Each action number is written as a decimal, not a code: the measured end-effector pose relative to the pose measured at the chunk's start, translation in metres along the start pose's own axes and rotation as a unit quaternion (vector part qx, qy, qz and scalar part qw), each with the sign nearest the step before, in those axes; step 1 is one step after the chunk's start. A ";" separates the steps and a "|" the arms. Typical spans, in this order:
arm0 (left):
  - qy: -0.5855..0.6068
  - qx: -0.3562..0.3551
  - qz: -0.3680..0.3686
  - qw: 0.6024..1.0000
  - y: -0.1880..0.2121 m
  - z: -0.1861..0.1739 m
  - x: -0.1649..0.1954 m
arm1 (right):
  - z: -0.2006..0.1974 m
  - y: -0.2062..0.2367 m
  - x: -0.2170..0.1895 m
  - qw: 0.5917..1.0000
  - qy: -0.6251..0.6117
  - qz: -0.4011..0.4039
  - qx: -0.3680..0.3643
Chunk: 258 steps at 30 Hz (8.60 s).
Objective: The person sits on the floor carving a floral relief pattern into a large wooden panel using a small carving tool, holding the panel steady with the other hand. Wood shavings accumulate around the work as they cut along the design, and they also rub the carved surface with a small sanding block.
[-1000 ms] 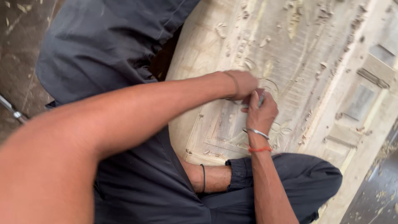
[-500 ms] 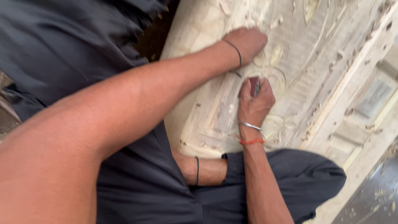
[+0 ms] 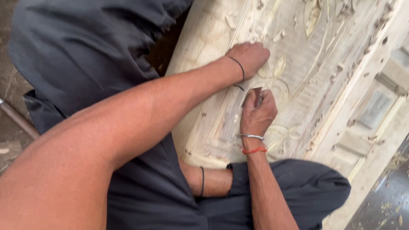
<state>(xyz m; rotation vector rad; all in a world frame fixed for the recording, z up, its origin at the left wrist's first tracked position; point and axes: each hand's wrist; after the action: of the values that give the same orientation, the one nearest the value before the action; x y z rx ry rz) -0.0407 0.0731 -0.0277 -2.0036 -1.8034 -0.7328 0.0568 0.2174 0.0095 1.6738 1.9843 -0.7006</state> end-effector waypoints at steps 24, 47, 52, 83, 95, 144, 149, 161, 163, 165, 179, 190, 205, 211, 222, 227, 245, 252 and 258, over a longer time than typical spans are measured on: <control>0.004 -0.015 -0.024 1.000 -0.009 -0.001 0.004 | 0.020 -0.021 0.022 0.992 0.087 -0.063 0.066; -0.004 0.012 -0.014 1.000 -0.013 0.005 -0.001 | -0.008 -0.004 0.007 0.988 0.025 -0.149 -0.027; 0.027 -0.035 0.003 0.999 -0.008 0.006 -0.002 | -0.011 0.005 0.009 0.995 -0.007 -0.098 -0.023; 0.027 0.012 -0.054 0.998 -0.015 -0.017 -0.017 | 0.012 -0.017 0.002 0.990 -0.109 -0.078 -0.043; 0.031 0.047 -0.050 0.997 -0.008 -0.020 -0.013 | -0.036 -0.039 0.008 0.973 -0.173 0.145 0.054; 0.121 0.056 -0.123 0.983 -0.018 -0.017 -0.031 | -0.012 -0.076 -0.001 0.959 -0.041 -0.258 -0.106; 0.104 0.134 -0.101 0.980 -0.018 -0.019 -0.030 | -0.012 -0.082 0.005 0.959 -0.028 -0.263 -0.105; 0.109 0.127 -0.098 0.981 -0.023 -0.019 -0.029 | -0.019 -0.081 0.006 0.952 -0.030 -0.285 -0.108; 0.135 0.039 -0.133 0.981 -0.022 -0.019 -0.028 | -0.020 -0.079 0.007 0.943 -0.086 -0.297 -0.125; 0.138 0.040 -0.139 0.980 -0.023 -0.017 -0.029 | -0.022 -0.077 0.005 0.949 -0.040 -0.289 -0.120; 0.134 0.075 -0.164 0.974 -0.015 -0.025 -0.027 | -0.035 -0.105 0.005 0.965 -0.091 -0.214 -0.125; 0.107 0.093 -0.139 0.980 -0.019 -0.021 -0.030 | -0.034 -0.108 0.000 0.964 0.005 -0.233 -0.127; 0.111 0.088 -0.123 0.982 -0.016 -0.020 -0.027 | -0.035 -0.111 0.001 0.942 -0.026 -0.288 -0.170; 0.124 0.072 -0.138 0.980 -0.015 -0.018 -0.028 | -0.033 -0.118 0.003 0.947 -0.034 -0.281 -0.150; 0.096 0.079 -0.133 0.983 -0.018 -0.015 -0.030 | -0.032 -0.107 0.015 0.961 -0.036 -0.235 -0.142; 0.104 0.179 -0.121 0.971 -0.020 -0.011 -0.032 | -0.034 -0.111 0.016 0.954 -0.035 -0.231 -0.190; 0.066 0.135 -0.164 0.975 -0.015 -0.011 -0.025 | -0.030 -0.116 0.019 0.945 0.017 -0.268 -0.185; 0.097 0.024 -0.181 0.978 -0.013 -0.014 -0.029 | -0.027 -0.118 0.024 0.945 0.003 -0.274 -0.176; 0.102 0.056 -0.185 0.976 -0.013 -0.014 -0.025 | -0.027 -0.116 0.029 0.947 -0.034 -0.259 -0.184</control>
<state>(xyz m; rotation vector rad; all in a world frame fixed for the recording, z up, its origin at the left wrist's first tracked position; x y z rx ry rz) -0.0569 0.0469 -0.0324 -1.4756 -2.0628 -0.8845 -0.0631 0.2409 0.0225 0.9057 2.3506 -0.5007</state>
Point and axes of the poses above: each hand's wrist, its own y-axis away from the middle knuckle, its own z-axis out of the palm, x = y × z, and after that the axes turned 4 degrees about -y, right-handed
